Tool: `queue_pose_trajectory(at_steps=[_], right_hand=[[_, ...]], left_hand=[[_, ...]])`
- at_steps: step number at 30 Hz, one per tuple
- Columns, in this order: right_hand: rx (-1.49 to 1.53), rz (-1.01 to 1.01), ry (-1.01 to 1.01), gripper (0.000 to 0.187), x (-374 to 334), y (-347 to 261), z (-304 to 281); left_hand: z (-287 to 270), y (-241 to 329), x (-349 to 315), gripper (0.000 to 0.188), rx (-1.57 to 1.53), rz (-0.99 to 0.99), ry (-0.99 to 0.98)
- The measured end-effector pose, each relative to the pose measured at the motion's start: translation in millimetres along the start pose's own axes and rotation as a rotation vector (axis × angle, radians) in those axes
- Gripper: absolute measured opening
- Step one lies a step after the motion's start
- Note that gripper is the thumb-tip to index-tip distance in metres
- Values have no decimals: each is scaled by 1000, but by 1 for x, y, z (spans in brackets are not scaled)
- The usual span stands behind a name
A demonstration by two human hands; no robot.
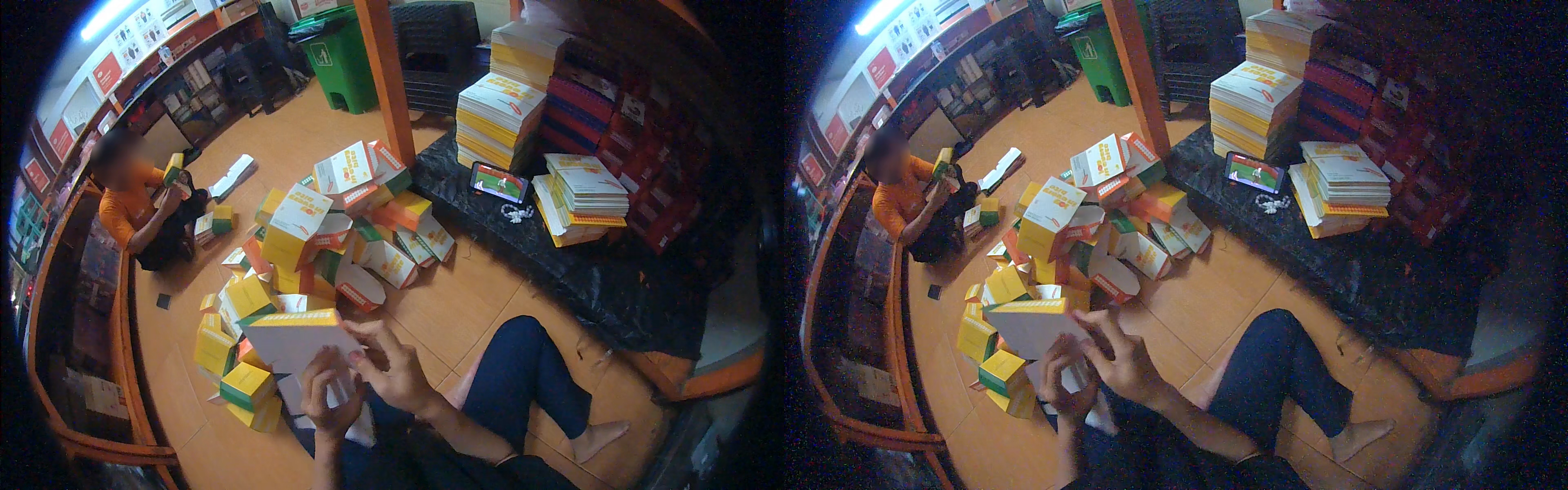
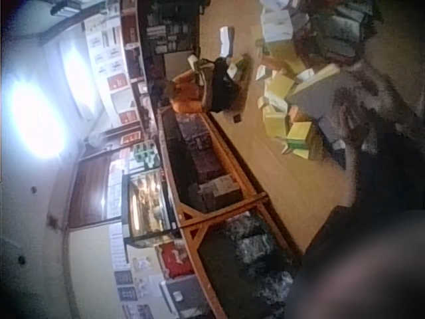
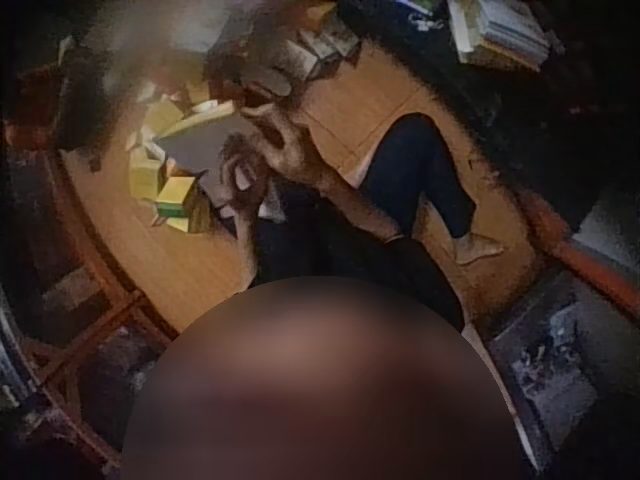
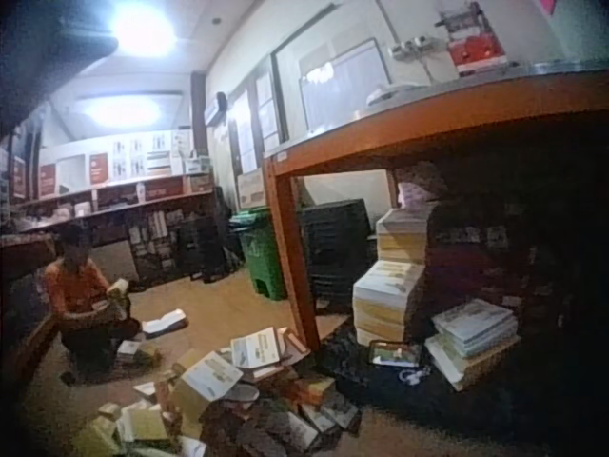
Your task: The person sits on the floor and folds flat paperboard pieces into small rectangular boxes. They fold the flaps and tuck them to form the box shape, then place the finished boxes into a growing pile. Another person in an orange shirt performs the same task nearby.
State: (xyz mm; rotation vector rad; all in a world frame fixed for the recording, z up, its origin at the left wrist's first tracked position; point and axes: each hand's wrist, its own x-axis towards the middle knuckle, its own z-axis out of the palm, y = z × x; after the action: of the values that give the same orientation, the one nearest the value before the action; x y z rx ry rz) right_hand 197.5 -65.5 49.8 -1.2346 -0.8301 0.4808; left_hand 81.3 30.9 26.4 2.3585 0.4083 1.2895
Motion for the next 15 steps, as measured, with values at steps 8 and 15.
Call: queue_pose_trajectory(at_steps=[8, 15], right_hand=[[-101, -133, 134, 21, 3, 3, 12], [-294, -346, 196, 8, 7, 8, 10]], left_hand=[[-1, 9, -6, 8, -353, -493, 206], [1, 9, 0, 11, -426, -609, 268]])
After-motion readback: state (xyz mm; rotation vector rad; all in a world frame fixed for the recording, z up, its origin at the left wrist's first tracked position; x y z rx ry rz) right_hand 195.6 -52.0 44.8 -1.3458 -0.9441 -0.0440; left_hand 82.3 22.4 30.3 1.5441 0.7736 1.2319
